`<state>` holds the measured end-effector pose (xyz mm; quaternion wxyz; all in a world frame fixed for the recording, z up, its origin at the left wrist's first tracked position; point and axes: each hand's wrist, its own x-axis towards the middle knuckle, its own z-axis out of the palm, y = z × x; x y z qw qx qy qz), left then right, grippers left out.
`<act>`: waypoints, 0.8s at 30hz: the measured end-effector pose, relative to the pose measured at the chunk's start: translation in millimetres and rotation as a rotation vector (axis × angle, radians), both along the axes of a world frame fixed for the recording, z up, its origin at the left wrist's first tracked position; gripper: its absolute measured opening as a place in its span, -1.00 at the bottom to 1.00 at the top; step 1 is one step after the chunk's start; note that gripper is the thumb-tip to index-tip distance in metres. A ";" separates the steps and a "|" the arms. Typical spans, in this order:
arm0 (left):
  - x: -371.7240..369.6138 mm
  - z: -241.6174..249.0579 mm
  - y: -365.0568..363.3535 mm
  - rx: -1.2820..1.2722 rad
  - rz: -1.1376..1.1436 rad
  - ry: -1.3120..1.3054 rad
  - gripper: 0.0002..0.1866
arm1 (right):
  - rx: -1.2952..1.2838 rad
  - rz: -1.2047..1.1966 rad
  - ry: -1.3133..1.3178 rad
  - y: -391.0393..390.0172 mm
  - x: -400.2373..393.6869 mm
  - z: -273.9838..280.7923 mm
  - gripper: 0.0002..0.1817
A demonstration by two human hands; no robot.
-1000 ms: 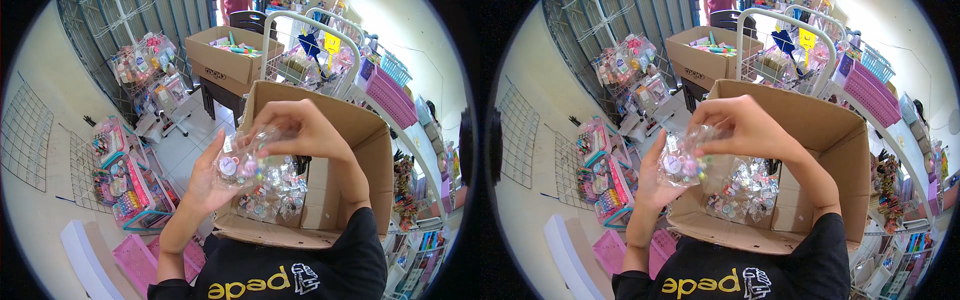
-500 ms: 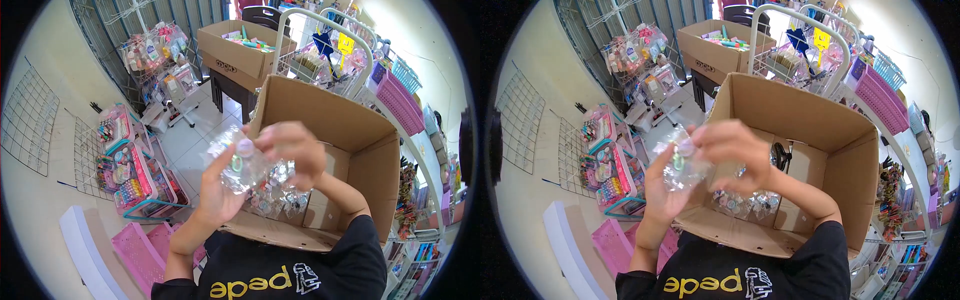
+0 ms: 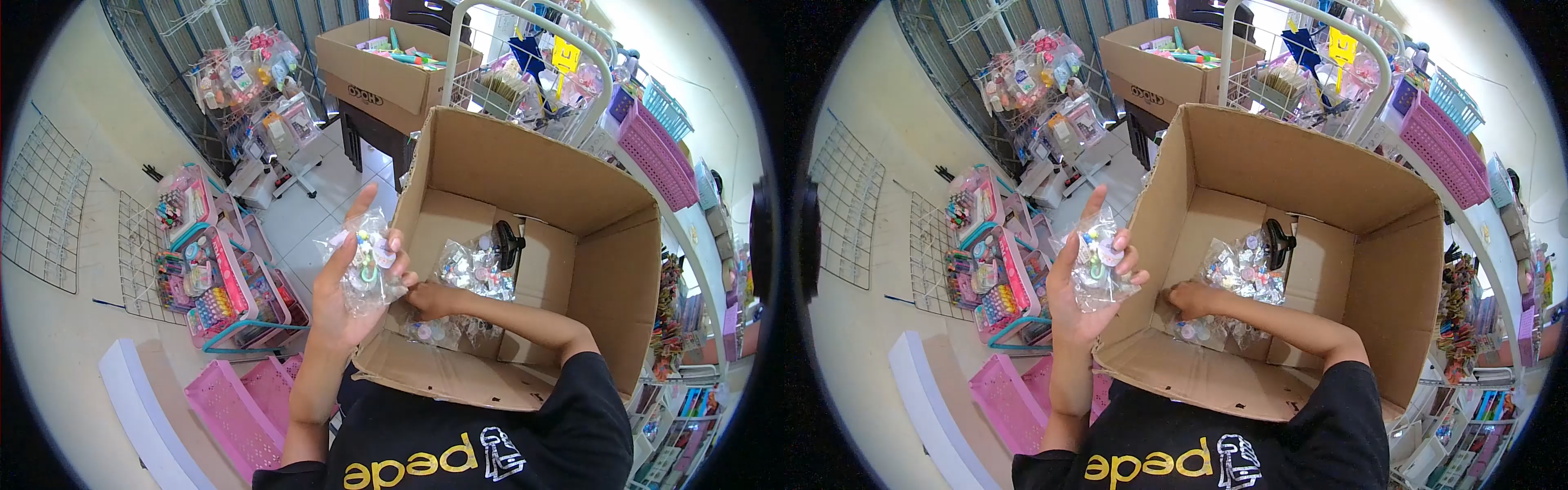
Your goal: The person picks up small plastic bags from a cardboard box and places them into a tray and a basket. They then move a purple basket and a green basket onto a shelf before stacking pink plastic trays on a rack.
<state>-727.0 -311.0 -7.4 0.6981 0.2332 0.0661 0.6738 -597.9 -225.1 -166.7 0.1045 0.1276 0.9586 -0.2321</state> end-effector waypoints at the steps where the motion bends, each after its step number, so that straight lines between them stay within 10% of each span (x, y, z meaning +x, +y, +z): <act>1: 3.0 2.3 -1.4 -0.044 0.028 0.032 -0.43 | -0.107 0.037 -0.154 2.8 -0.1 -4.7 -0.75; 8: -0.2 -1.2 1.5 -0.065 0.002 -0.031 -0.45 | -0.465 -0.002 0.133 32.5 14.1 25.1 -0.82; 15: 6.0 -3.8 -5.8 0.005 0.148 0.133 -0.46 | -0.551 -0.569 0.566 48.1 40.5 180.5 -0.89; 24: 8.9 -3.1 -9.2 0.002 0.200 0.247 -0.48 | -0.832 -0.513 0.847 17.6 47.3 212.1 -0.87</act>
